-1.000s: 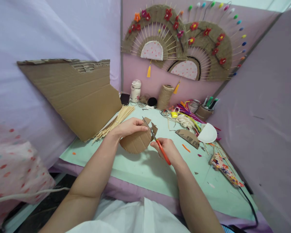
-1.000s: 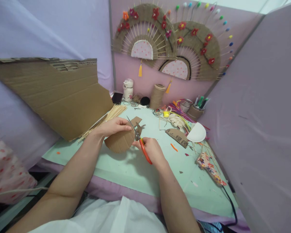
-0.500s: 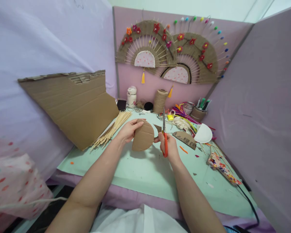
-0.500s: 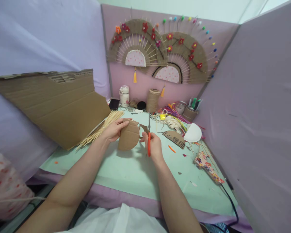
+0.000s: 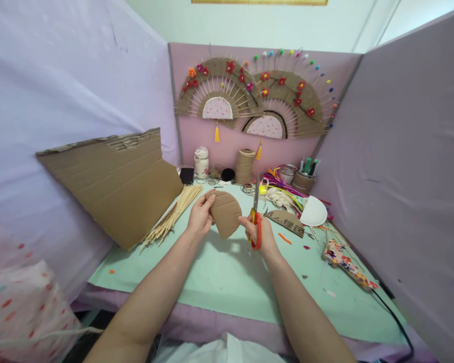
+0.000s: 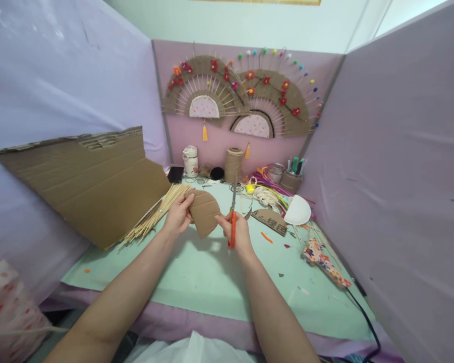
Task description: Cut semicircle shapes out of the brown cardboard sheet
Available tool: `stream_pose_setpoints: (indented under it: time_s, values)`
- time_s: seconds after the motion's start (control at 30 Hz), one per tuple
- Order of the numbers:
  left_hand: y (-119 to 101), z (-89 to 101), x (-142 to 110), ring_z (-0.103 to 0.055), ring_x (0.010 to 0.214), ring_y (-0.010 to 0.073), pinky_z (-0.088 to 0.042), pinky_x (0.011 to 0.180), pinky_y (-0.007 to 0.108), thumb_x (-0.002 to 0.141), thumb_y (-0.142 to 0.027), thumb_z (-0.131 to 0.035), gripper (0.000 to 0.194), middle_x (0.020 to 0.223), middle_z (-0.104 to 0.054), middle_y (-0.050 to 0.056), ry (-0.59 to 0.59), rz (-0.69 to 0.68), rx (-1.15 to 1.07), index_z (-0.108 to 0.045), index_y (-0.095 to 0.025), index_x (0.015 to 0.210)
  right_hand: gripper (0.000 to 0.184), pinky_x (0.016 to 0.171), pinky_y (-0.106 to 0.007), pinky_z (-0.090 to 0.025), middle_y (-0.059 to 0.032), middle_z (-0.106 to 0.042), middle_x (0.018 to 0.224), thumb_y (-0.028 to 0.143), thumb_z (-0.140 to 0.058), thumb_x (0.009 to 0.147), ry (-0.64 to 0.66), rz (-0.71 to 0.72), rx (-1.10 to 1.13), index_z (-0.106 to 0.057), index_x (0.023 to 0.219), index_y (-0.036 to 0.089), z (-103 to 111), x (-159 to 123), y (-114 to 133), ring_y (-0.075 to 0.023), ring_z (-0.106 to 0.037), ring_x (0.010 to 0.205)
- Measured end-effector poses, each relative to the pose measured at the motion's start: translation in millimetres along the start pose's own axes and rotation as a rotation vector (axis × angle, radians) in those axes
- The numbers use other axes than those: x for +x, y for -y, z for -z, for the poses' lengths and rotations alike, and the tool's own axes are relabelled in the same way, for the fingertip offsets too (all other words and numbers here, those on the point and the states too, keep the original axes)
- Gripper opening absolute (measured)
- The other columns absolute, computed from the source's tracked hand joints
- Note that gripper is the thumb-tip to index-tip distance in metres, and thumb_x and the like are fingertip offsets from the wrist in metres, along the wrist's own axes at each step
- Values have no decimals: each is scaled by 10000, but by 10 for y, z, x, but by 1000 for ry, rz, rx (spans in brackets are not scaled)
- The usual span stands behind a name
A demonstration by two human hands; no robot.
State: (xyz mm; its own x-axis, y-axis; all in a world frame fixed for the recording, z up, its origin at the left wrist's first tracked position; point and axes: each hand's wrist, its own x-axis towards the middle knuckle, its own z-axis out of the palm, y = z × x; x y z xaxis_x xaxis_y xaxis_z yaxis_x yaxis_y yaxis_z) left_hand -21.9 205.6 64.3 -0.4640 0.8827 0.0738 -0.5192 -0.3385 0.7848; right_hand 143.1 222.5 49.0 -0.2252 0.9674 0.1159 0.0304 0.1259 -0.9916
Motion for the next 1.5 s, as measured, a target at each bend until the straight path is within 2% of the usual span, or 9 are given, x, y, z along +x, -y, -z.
stream_pose_setpoints:
  time_s: [0.2, 0.33, 0.47, 0.6, 0.83, 1.07, 1.17, 1.33, 1.5]
  values:
    - [1, 34, 25, -638, 694, 148, -495, 615, 237, 744, -343, -720, 242, 792, -703, 47, -6, 194, -2, -684, -144, 877, 344, 488, -243, -354, 46, -485, 508, 459, -701, 593, -55, 74, -191, -466, 629, 211, 37, 75, -53, -123, -438, 492]
    - [-63, 103, 76, -640, 618, 135, -499, 549, 216, 750, -195, -693, 158, 752, -702, 68, -8, 260, 56, -693, -103, 878, 336, 529, -246, -368, 31, -515, 552, 450, -705, 593, -62, 114, -233, -478, 607, 203, 82, 119, -71, -128, -456, 542]
    - [-61, 103, 87, -642, 586, 137, -512, 529, 221, 758, -136, -656, 128, 716, -695, 66, -39, 265, 13, -694, -89, 871, 358, 517, -247, -380, 18, -547, 576, 481, -701, 614, -174, 103, -103, -481, 652, 202, 110, 142, -71, -129, -475, 535]
    - [-43, 79, 111, -672, 665, 124, -546, 641, 217, 792, -101, -631, 89, 762, -710, 54, -108, 229, -83, -677, -119, 865, 365, 456, -244, -345, 30, -523, 520, 487, -689, 659, -259, 46, 8, -452, 682, 211, 141, 139, -21, -111, -431, 441]
    - [-70, 104, 195, -693, 789, 103, -542, 821, 235, 853, -130, -609, 122, 836, -727, 21, -237, 160, -230, -643, -194, 951, 420, 444, -233, -334, -16, -616, 600, 509, -740, 611, -155, 53, 48, -470, 700, 199, 100, 128, -22, -118, -483, 463]
    - [-2, 46, 120, -698, 770, 120, -561, 796, 247, 883, -83, -538, 157, 799, -722, 41, -195, 213, -248, -652, -166, 951, 376, 447, -243, -359, -61, -683, 776, 442, -725, 639, -237, 63, 139, -446, 724, 204, 120, 198, -107, -120, -527, 490]
    - [19, 38, 100, -701, 797, 132, -560, 814, 258, 879, -80, -543, 179, 833, -726, 61, -148, 230, -246, -654, -153, 998, 359, 422, -236, -326, -10, -630, 637, 444, -707, 651, -243, 48, 109, -442, 719, 210, 128, 199, -104, -109, -477, 441]
    - [63, 51, 98, -703, 875, 162, -540, 900, 331, 871, -94, -556, 198, 930, -729, 87, -58, 266, -219, -641, -151, 1041, 425, 375, -229, -266, 110, -365, 402, 515, -709, 639, -253, 25, 199, -396, 694, 233, 127, 186, -75, -89, -342, 344]
    - [64, 53, 91, -694, 910, 165, -527, 912, 326, 868, -104, -561, 162, 984, -721, 92, -3, 254, -166, -659, -153, 987, 413, 359, -221, -261, 109, -377, 389, 477, -721, 635, -255, 28, 273, -393, 691, 233, 126, 185, -78, -81, -330, 338]
